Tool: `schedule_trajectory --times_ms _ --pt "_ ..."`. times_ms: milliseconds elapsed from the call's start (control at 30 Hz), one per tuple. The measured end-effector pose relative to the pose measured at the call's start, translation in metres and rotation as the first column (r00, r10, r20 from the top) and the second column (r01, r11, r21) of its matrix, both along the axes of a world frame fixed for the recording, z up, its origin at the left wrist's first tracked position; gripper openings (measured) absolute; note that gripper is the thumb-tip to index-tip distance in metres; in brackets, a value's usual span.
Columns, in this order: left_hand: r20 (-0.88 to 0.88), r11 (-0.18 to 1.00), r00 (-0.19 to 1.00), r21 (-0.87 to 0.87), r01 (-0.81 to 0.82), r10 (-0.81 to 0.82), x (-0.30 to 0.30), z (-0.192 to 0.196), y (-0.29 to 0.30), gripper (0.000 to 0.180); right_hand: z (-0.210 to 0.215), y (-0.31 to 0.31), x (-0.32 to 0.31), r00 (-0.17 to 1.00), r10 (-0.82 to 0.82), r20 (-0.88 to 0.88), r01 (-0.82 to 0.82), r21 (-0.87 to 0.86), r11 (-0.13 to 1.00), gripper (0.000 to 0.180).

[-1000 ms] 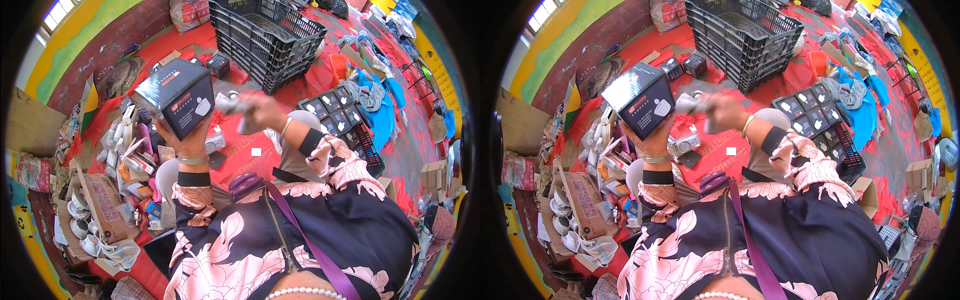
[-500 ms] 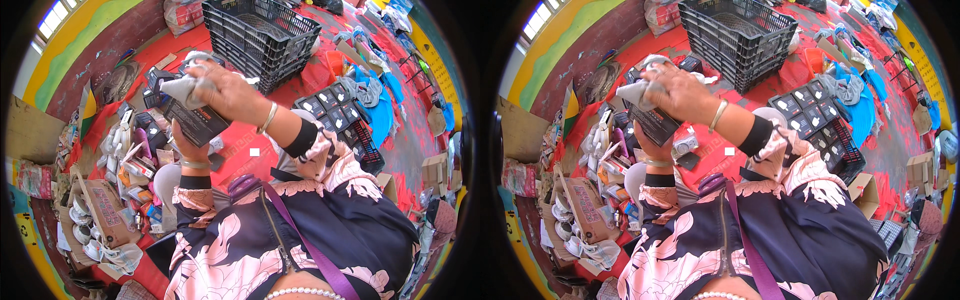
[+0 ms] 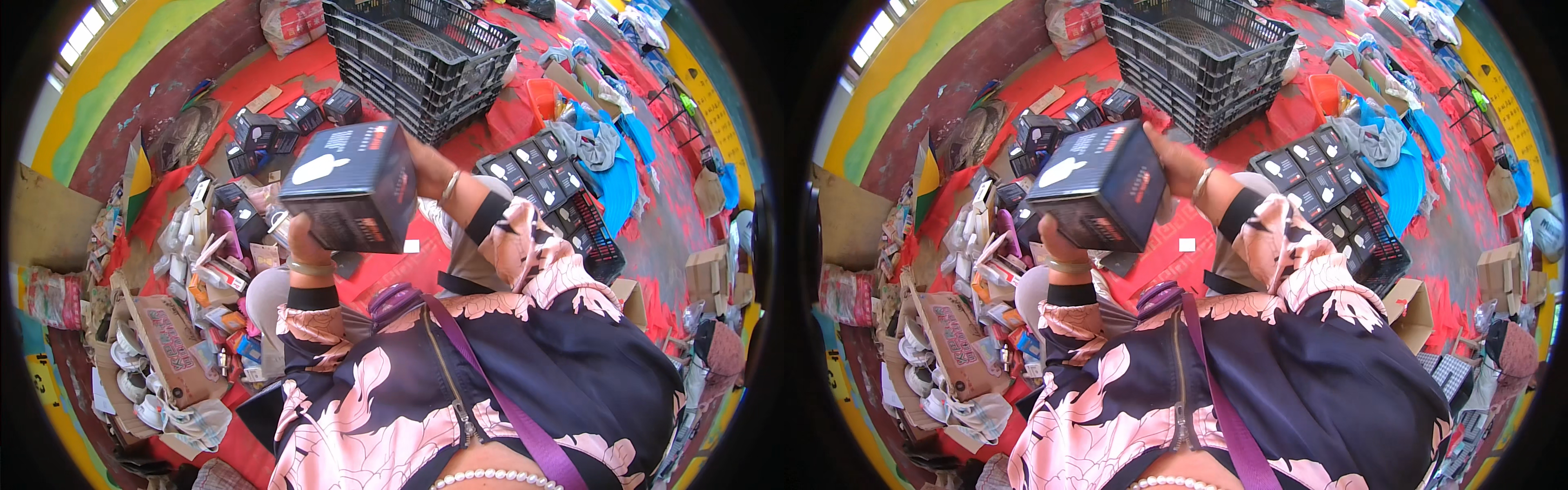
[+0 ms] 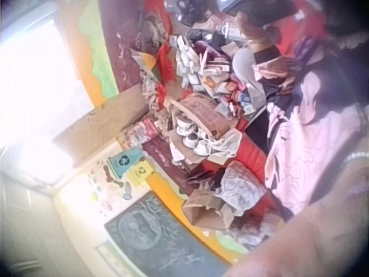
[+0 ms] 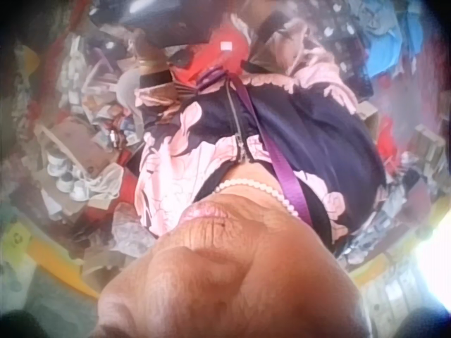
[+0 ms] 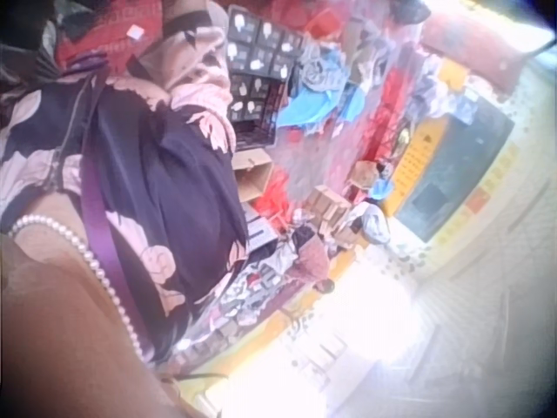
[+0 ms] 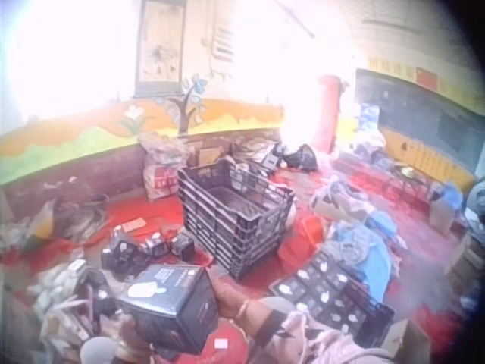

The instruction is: The person wipes several light bulb boxes and individual light bulbs with a cloth before placing them into a plastic crate.

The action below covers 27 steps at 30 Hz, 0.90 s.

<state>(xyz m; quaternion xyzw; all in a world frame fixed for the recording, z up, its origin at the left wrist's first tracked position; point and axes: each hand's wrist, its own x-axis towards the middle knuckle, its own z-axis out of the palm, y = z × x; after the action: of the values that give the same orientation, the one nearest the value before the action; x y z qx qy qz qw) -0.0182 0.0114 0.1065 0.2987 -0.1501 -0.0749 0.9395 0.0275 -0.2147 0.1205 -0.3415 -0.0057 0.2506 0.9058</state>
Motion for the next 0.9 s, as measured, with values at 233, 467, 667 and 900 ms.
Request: schedule_trajectory --times_ms 233,467,667,900 --pt "0.311 0.643 0.878 0.598 -0.478 0.364 0.022 -0.004 -0.011 0.034 -0.018 0.001 -0.023 0.987 -0.061 0.146 -0.002 0.398 0.918 0.056" --pt "-0.349 0.966 0.906 0.006 0.26 -0.241 0.003 0.028 -0.022 0.065 -0.032 -0.011 -0.016 0.856 -0.302 0.42 0.422 -0.231 0.877 0.053" --pt "-0.489 0.991 0.865 -0.116 0.065 -0.115 0.008 -0.006 -0.031 0.052 0.015 0.004 -0.024 0.769 -0.307 0.562 0.51 -0.248 0.823 0.049" --pt "-0.352 0.963 0.913 -0.237 0.128 -0.207 -0.001 0.007 -0.027 0.068 0.058 -0.014 -0.048 0.614 0.032 0.789 0.476 -0.402 0.782 0.056"
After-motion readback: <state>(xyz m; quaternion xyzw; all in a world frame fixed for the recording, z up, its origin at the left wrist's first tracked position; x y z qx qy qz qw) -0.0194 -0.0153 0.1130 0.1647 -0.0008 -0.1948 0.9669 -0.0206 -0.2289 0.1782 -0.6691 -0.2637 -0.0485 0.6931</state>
